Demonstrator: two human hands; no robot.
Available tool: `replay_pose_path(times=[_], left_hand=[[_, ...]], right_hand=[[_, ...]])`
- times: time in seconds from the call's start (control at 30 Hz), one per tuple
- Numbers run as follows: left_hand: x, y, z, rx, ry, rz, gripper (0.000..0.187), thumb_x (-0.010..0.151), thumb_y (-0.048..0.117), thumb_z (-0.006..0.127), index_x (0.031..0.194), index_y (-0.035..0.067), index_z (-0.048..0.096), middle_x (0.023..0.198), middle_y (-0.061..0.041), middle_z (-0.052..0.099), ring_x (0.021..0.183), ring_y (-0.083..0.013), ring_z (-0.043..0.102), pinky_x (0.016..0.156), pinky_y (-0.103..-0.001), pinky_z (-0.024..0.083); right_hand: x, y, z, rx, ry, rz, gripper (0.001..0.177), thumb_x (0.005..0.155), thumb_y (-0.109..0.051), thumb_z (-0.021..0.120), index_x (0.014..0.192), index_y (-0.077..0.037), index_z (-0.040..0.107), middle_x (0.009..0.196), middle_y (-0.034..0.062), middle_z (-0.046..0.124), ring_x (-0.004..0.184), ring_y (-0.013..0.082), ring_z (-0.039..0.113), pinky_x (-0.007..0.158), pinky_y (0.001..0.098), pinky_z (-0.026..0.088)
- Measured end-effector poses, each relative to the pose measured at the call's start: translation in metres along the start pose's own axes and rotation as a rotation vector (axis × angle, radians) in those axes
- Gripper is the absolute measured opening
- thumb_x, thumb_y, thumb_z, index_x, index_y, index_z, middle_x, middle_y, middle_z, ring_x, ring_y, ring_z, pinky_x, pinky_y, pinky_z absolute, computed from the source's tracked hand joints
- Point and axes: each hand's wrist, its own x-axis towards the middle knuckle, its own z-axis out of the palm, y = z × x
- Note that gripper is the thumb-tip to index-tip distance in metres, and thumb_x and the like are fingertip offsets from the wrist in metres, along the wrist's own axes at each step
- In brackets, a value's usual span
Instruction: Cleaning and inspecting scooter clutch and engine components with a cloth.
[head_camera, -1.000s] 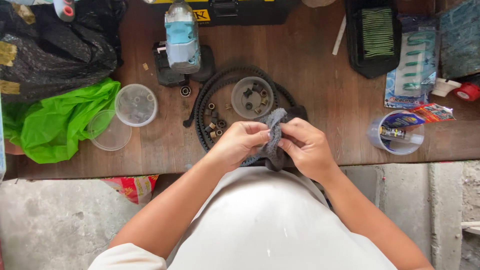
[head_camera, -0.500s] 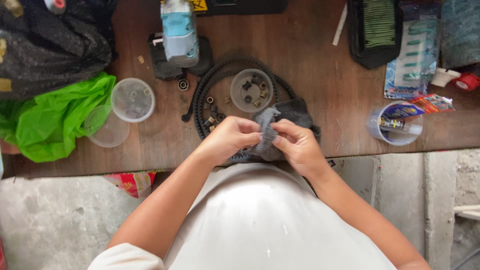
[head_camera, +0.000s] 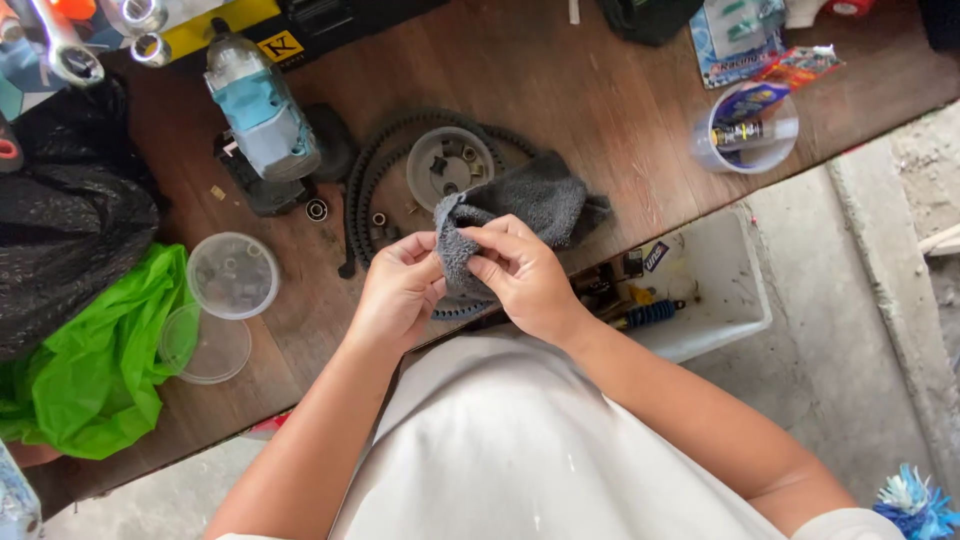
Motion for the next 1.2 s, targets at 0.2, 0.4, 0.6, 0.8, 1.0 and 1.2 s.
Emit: replay_pose_path(times=[0.2, 0.4, 0.6, 0.8, 1.0, 1.2], left_hand=[[-0.005, 0.008, 0.009, 0.017, -0.088, 0.053, 0.018, 0.096, 0.002, 0.068, 0.113, -0.005, 0.065, 0.102, -0.009, 0.072, 0.087, -0.0133, 0.070, 0.077, -0.026, 0.057], [0.010, 0.002, -0.004, 0.085, -0.077, 0.115, 0.017, 0.098, 0.001, 0.069, 0.113, -0.005, 0.067, 0.096, -0.005, 0.071, 0.074, -0.0063, 0.058, 0.061, -0.019, 0.043], [0.012, 0.029, -0.009, 0.070, -0.098, 0.020, 0.014, 0.092, 0.003, 0.068, 0.104, -0.004, 0.065, 0.092, -0.004, 0.072, 0.079, -0.0078, 0.068, 0.071, -0.021, 0.055], [0.022, 0.045, -0.029, 0.305, -0.192, 0.118, 0.015, 0.093, 0.005, 0.074, 0.103, -0.004, 0.068, 0.084, -0.002, 0.066, 0.067, -0.0056, 0.054, 0.058, -0.021, 0.041], [0.023, 0.046, -0.046, 0.252, -0.157, 0.065, 0.017, 0.091, 0.007, 0.075, 0.104, -0.002, 0.068, 0.084, -0.001, 0.069, 0.068, -0.0052, 0.056, 0.059, -0.020, 0.042], [0.015, 0.049, -0.053, 0.245, -0.220, 0.050, 0.018, 0.091, 0.007, 0.074, 0.104, -0.003, 0.068, 0.088, -0.004, 0.072, 0.074, -0.0084, 0.063, 0.069, -0.023, 0.052]], right_hand=[[0.009, 0.014, -0.023, 0.103, -0.015, 0.045, 0.021, 0.097, 0.003, 0.069, 0.118, 0.003, 0.072, 0.111, 0.0031, 0.061, 0.105, 0.0126, 0.065, 0.095, 0.0262, 0.055], [0.017, -0.006, -0.018, -0.064, -0.076, -0.042, 0.027, 0.095, 0.004, 0.067, 0.122, 0.002, 0.069, 0.113, 0.0018, 0.061, 0.105, 0.0101, 0.062, 0.094, 0.0236, 0.052], [0.022, 0.010, -0.001, -0.065, 0.072, -0.006, 0.013, 0.100, 0.005, 0.069, 0.112, 0.005, 0.074, 0.106, 0.0053, 0.062, 0.093, 0.0142, 0.064, 0.083, 0.0275, 0.055], [0.028, 0.019, 0.011, -0.078, 0.042, -0.095, 0.022, 0.096, 0.007, 0.067, 0.118, 0.005, 0.070, 0.116, 0.0030, 0.058, 0.107, 0.0118, 0.062, 0.094, 0.0253, 0.052], [0.033, 0.015, 0.030, -0.001, 0.056, -0.021, 0.023, 0.096, 0.007, 0.063, 0.119, 0.003, 0.068, 0.119, 0.0030, 0.059, 0.108, 0.0116, 0.065, 0.097, 0.0258, 0.054], [0.024, 0.028, 0.032, -0.133, 0.082, -0.087, 0.013, 0.100, 0.009, 0.066, 0.113, 0.008, 0.069, 0.118, 0.0067, 0.061, 0.105, 0.0133, 0.065, 0.094, 0.0275, 0.055]])
